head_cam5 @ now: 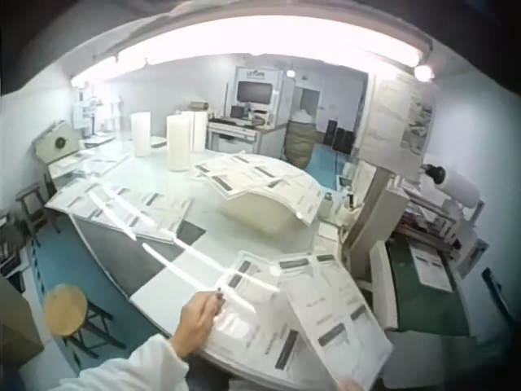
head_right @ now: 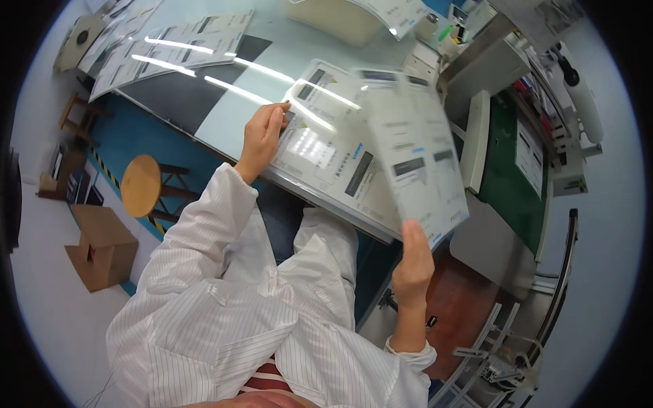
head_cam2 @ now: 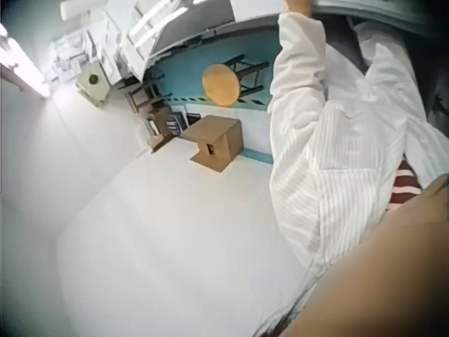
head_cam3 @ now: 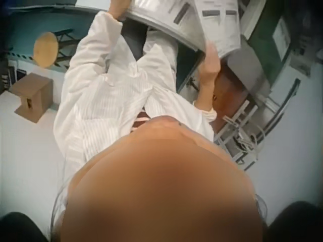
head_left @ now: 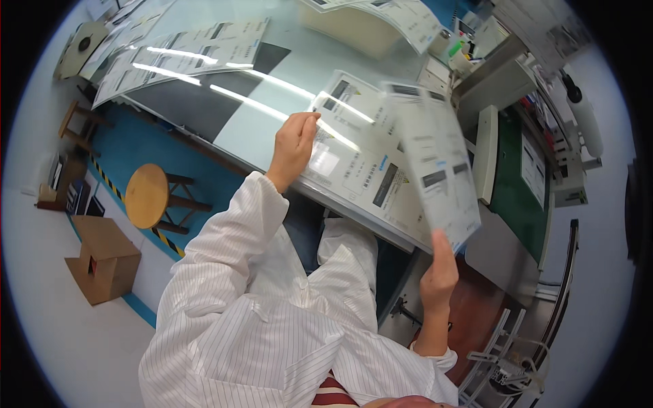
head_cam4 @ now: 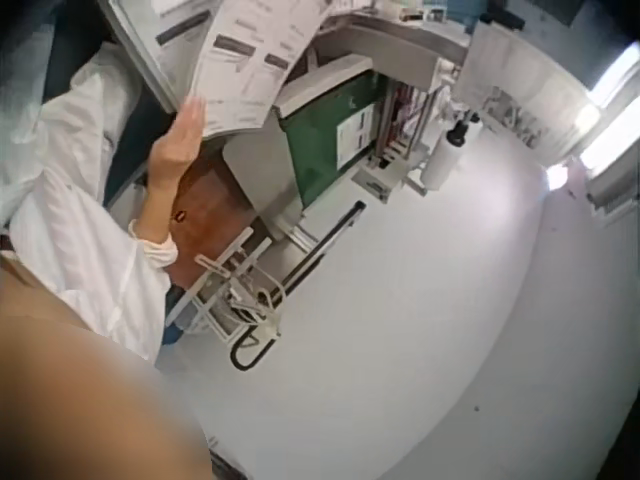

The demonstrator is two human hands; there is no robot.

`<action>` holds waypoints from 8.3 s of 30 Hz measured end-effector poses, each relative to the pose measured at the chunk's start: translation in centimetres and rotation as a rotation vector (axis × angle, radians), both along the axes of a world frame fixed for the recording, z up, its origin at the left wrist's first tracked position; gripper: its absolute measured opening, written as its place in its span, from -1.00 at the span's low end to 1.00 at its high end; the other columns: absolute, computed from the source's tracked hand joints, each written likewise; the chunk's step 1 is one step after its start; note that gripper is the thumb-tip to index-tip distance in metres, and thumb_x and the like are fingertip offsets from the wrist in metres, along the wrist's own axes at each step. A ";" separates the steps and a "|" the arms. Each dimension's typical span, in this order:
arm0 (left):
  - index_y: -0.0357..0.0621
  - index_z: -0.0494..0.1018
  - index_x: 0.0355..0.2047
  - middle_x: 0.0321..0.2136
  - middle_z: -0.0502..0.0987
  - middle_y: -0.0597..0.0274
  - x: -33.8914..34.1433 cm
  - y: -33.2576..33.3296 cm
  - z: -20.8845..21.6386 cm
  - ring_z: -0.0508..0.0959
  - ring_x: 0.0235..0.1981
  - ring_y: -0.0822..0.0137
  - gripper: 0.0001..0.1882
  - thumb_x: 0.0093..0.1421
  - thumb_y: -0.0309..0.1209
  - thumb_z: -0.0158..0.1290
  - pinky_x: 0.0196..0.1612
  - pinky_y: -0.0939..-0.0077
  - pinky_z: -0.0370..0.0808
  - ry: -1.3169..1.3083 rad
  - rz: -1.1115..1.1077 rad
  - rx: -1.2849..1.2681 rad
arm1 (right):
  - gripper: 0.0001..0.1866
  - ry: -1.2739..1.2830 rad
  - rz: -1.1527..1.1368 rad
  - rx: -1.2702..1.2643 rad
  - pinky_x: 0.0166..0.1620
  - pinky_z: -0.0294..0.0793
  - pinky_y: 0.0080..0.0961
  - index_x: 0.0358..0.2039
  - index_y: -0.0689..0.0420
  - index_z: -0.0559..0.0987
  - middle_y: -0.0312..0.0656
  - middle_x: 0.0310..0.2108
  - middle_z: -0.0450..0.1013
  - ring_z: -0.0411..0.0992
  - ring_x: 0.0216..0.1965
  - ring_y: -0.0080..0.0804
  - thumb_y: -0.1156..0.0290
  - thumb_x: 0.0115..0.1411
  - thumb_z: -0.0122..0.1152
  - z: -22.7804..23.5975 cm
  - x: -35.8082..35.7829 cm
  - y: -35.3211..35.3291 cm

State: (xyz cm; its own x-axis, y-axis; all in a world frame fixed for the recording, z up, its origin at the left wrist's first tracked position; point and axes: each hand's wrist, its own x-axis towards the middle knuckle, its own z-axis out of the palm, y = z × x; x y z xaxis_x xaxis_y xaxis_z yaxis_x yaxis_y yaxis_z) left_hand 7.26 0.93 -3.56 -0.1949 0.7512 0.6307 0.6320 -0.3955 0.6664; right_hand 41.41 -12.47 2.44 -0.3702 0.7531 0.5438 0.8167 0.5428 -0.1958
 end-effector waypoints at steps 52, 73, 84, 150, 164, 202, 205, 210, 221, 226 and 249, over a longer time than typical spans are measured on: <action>-0.39 0.37 0.02 -0.09 0.42 -0.14 -2.4 2.8 -4.5 0.44 -0.12 0.03 -0.60 0.28 -0.34 -0.07 -0.02 0.26 0.37 0.212 -0.003 -0.471 | -0.60 0.070 -0.785 0.018 0.27 0.09 -0.06 0.10 0.16 0.41 0.07 0.21 0.22 0.13 0.26 0.05 0.44 0.25 -0.01 -9.3 20.7 10.2; -0.38 0.37 0.04 -0.09 0.39 -0.07 -1.5 2.6 -4.3 0.41 -0.08 0.09 -0.60 0.36 -0.30 -0.15 0.02 0.32 0.33 0.264 0.102 -0.459 | -0.49 0.002 -1.380 -0.072 0.32 -0.05 0.00 0.18 0.22 0.31 0.04 0.25 0.18 0.05 0.32 -0.03 0.24 0.27 -0.12 -11.7 33.1 15.0; -0.37 0.35 0.05 -0.03 0.38 -0.09 -0.7 2.0 -3.8 0.38 0.00 0.04 -0.60 0.35 -0.31 -0.16 0.08 0.27 0.32 0.277 0.126 -0.497 | -0.35 0.082 -1.475 -0.474 0.36 -0.23 -0.07 0.33 0.15 0.07 0.00 0.38 -0.08 -0.16 0.39 -0.04 0.05 0.33 -0.31 -9.3 30.8 12.6; -0.26 0.40 0.01 -0.10 0.41 0.09 -3.0 -1.7 -1.3 0.42 -0.27 0.36 -0.59 0.14 -0.41 0.06 -0.22 0.53 0.41 0.041 0.010 -0.553 | -0.60 -0.067 0.111 -0.227 0.25 0.19 -0.15 0.02 0.04 0.54 -0.22 0.14 0.38 0.28 0.20 -0.17 0.40 0.12 0.22 -5.9 1.3 3.5; -0.41 0.36 0.04 -0.03 0.42 -0.21 0.3 1.4 -3.5 0.42 -0.01 -0.04 -0.56 0.29 -0.28 -0.04 0.08 0.23 0.32 0.320 0.134 -0.412 | -0.53 0.063 -0.876 -0.082 0.29 -0.08 0.10 0.18 0.09 0.33 0.04 0.27 0.14 0.06 0.31 -0.02 0.16 0.34 -0.11 -11.7 21.2 11.1; -0.38 0.33 0.07 0.00 0.39 -0.12 1.8 0.7 -1.9 0.37 0.04 0.00 -0.58 0.32 -0.31 -0.12 0.13 0.24 0.29 0.296 0.214 -0.484 | -0.42 -0.014 -1.416 -0.244 0.32 -0.13 0.04 0.25 0.18 0.24 0.00 0.31 0.11 -0.04 0.36 -0.07 0.11 0.32 -0.26 -11.2 34.0 15.4; -0.37 0.33 0.07 0.01 0.39 -0.11 1.6 0.6 -2.2 0.37 0.04 0.00 -0.58 0.32 -0.32 -0.11 0.14 0.24 0.29 0.292 0.209 -0.474 | -0.37 0.028 -1.431 -0.347 0.33 -0.12 0.01 0.27 0.19 0.21 0.00 0.32 0.07 -0.05 0.36 -0.10 0.05 0.31 -0.28 -11.1 33.4 14.3; -0.36 0.33 0.08 0.01 0.40 -0.10 1.6 0.7 -2.3 0.37 0.03 0.00 -0.58 0.31 -0.32 -0.10 0.12 0.24 0.30 0.319 0.198 -0.469 | -0.38 -0.032 -1.272 -0.325 0.31 -0.04 -0.03 0.24 0.22 0.25 0.08 0.27 0.14 0.03 0.32 0.00 0.06 0.31 -0.22 -11.7 30.3 9.5; -0.37 0.32 0.07 -0.02 0.41 -0.12 0.7 0.4 -2.7 0.37 0.02 -0.05 -0.56 0.25 -0.34 -0.04 0.11 0.18 0.30 0.347 0.190 -0.381 | -0.13 -0.281 -0.917 -0.672 0.30 0.01 -0.02 0.32 0.32 -0.04 0.26 0.35 -0.18 -0.09 0.33 0.23 0.16 0.17 0.14 -5.6 14.5 -0.6; -0.37 0.34 0.04 -0.03 0.42 -0.15 0.9 0.6 -3.1 0.37 0.01 -0.09 -0.57 0.21 -0.36 -0.01 0.09 0.15 0.30 0.321 0.190 -0.325 | -0.35 -0.130 -0.993 -0.623 0.13 0.27 -0.16 0.25 0.29 0.19 0.25 0.16 0.19 0.22 0.17 0.10 0.57 0.10 0.01 -5.4 14.7 1.0; -0.36 0.47 -0.25 -0.43 0.52 0.16 -3.0 -2.1 2.0 0.54 -0.50 0.43 -0.77 0.19 -0.41 0.13 -0.44 0.61 0.56 -0.836 -0.246 -0.811 | -0.64 -0.118 0.174 -0.073 0.21 0.24 -0.06 -0.08 0.08 0.60 -0.19 0.00 0.49 0.38 0.11 -0.15 0.62 0.10 0.06 -3.7 1.9 1.5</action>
State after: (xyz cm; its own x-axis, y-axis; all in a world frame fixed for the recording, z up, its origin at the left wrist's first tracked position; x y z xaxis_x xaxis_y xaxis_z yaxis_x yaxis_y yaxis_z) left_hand 4.26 -1.13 -1.57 -0.1145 0.9470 -0.3003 -0.1516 0.2821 0.9473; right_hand 43.27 -11.02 -1.22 -0.5564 0.7077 0.4353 0.7312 0.6659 -0.1479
